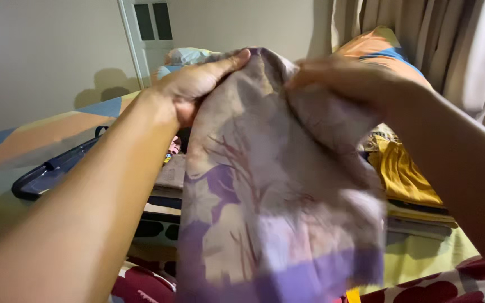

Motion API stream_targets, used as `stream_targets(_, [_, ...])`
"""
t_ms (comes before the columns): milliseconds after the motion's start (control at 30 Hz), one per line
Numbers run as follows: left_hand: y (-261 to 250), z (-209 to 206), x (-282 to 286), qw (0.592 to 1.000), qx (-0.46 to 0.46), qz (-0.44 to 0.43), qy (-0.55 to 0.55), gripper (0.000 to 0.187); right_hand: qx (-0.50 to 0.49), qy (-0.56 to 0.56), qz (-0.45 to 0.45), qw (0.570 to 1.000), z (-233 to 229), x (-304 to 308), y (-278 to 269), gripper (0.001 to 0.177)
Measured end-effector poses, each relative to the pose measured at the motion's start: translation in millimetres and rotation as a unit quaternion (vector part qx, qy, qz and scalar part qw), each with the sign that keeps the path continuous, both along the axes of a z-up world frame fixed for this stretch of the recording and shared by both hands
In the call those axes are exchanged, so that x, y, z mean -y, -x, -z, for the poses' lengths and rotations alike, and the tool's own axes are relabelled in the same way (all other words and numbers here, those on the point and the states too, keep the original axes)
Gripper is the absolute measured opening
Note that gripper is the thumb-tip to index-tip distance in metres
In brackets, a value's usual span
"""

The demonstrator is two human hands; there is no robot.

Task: The person unpacks a suitcase placed on a bed, removing folded clothes and a toiletry bag one by one. They unfold and refold several garments, then place them in a growing stack on the bed beside the suitcase. The suitcase remains open throughout the clip.

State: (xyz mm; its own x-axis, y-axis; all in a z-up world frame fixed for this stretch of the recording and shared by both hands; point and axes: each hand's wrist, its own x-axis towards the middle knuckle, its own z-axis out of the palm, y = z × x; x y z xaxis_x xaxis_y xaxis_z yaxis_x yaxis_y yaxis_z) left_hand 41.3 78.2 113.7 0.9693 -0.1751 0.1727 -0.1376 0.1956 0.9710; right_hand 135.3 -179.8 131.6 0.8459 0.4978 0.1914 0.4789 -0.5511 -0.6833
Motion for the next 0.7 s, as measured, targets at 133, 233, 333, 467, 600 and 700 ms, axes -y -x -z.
stream_targets(133, [-19,-2,-13,0.999,0.023,-0.036,-0.019,0.049,-0.033,0.053,-0.047,0.997,34,3,-18,0.036])
stream_targets(233, [-20,-13,-27,0.981,0.042,-0.164,-0.096,0.052,0.177,0.102,-0.004,0.979,39,13,-44,0.039])
stream_targets(333, [-15,-29,-39,0.972,0.139,-0.164,-0.096,0.059,0.351,0.021,-0.033,0.936,32,25,-58,0.047])
stream_targets(467, [-14,-37,-44,0.966,0.209,-0.127,-0.084,0.061,-0.006,-0.395,-0.088,0.914,18,27,-50,0.018])
stream_targets(600, [-23,-36,-52,0.984,0.155,-0.081,-0.042,0.052,-0.096,-0.438,-0.106,0.888,11,26,-35,0.016])
stream_targets(700, [-41,-38,-64,0.993,0.064,-0.092,-0.044,0.045,-0.146,-0.396,-0.171,0.890,7,26,-38,0.024])
